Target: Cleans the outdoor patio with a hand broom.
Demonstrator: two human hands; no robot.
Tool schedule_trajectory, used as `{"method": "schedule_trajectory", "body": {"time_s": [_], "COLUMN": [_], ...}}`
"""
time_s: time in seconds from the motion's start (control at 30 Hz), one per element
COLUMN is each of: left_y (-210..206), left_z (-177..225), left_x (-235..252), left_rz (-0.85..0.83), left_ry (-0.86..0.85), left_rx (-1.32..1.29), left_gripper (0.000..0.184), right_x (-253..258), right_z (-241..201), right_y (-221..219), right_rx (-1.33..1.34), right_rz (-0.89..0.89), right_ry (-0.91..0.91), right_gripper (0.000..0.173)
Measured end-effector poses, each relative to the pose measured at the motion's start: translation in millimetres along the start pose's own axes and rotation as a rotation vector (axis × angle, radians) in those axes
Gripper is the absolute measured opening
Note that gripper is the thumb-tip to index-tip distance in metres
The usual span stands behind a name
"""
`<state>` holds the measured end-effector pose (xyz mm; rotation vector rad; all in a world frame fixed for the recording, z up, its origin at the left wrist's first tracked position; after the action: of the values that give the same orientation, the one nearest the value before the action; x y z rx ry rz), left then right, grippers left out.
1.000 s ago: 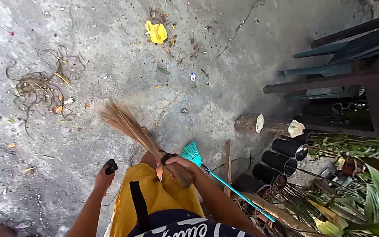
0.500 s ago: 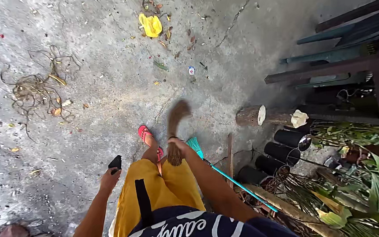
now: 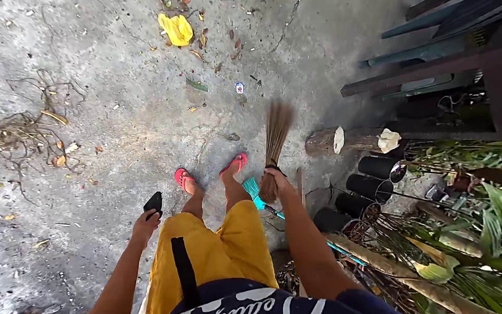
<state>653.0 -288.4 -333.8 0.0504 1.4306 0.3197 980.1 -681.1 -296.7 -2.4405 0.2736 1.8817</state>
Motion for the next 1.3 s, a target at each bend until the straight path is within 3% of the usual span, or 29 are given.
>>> {"method": "schedule_trajectory", "body": {"time_s": [0.1,0.2,0.27,0.37,0.43,0.5,0.57,0.63,0.67,0.73,0.8,0.9,0.97,1.07,1.13,1.17,1.23,1.3], "left_y": [-19.6,-40.4,-55.0,-75.6,-88.0,-101.7,-111.1,-121.9,-128.5,-142.4,-157.4,-167.3,-172.9,-180.3,-186.2,-188.5,-193.3,-195.0], "left_z": [-2.5,1.3,7.4,31.8,53.7,73.0,89.5,110.3,121.9,141.9,152.7,173.1,186.8,202.3,210.0,214.7,226.6,239.5], "left_x": [-8.5,-16.8,-21.2,-26.9,-26.9,-25.7,-28.9,-39.5,-46.3,-53.1,-50.2,-44.5,-41.0,-36.8,-33.1,-32.4,-37.4,-45.3], "left_rz": [-0.002,0.018,0.018,0.011,0.008,0.047,0.149,0.270,0.314,0.353,0.315,0.235,0.199,0.183,0.171,0.173,0.199,0.248], "left_ry": [0.015,0.032,0.056,0.051,0.026,-0.012,-0.042,-0.019,0.004,0.040,0.017,-0.044,-0.055,-0.033,-0.021,-0.024,-0.046,-0.077], "left_rx": [0.009,0.007,0.027,0.036,0.039,0.039,0.119,0.297,0.373,0.446,0.428,0.369,0.370,0.447,0.505,0.531,0.588,0.630], "left_gripper": [0.043,0.042,0.043,0.042,0.041,0.042,0.049,0.059,0.062,0.064,0.060,0.044,0.043,0.046,0.051,0.053,0.052,0.051], "right_x": [39.5,23.0,3.1,-19.8,-31.8,-30.8,-15.7,2.9,12.4,27.4,32.0,21.6,8.6,-2.6,9.5,21.8,58.3,102.5], "right_z": [31.9,80.8,89.1,44.2,-3.2,-36.9,-37.8,-21.0,-9.1,11.9,19.6,-37.9,-98.9,-181.4,-225.8,-243.5,-262.3,-247.7], "right_y": [-53.5,-113.6,-117.5,-74.8,-28.3,23.1,52.5,40.9,23.5,-13.3,-22.3,13.1,79.7,188.9,227.2,231.1,215.9,173.7], "right_rx": [-0.138,-0.577,-0.580,-0.530,-0.479,-0.405,-0.305,-0.273,-0.350,-0.686,-0.928,-0.806,-0.604,-0.361,-0.273,-0.227,-0.100,-0.112], "right_rz": [-0.110,-0.451,-0.634,-0.797,-0.726,-0.522,-0.266,-0.117,-0.134,-0.346,-0.529,-0.645,-0.582,-0.343,-0.158,-0.066,0.048,-0.002], "right_ry": [-0.033,-0.355,-0.519,-0.476,-0.343,-0.246,-0.174,-0.138,-0.178,-0.320,-0.458,-0.406,-0.354,-0.285,-0.189,-0.142,-0.087,-0.094], "right_gripper": [0.028,0.023,0.020,0.017,0.030,0.043,0.044,0.039,0.040,0.041,0.044,0.041,0.037,0.040,0.026,0.019,0.024,0.029]}}
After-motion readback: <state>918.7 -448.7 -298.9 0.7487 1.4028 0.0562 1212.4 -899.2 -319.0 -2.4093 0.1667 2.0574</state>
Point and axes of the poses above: each hand's wrist, its own x-axis towards the middle knuckle, its own y-axis out of the back of the hand, z = x × y, the point moved 8 cm from there along x, towards the middle knuckle, and after that the axes turned 12 degrees about x, right-handed, at the moved point
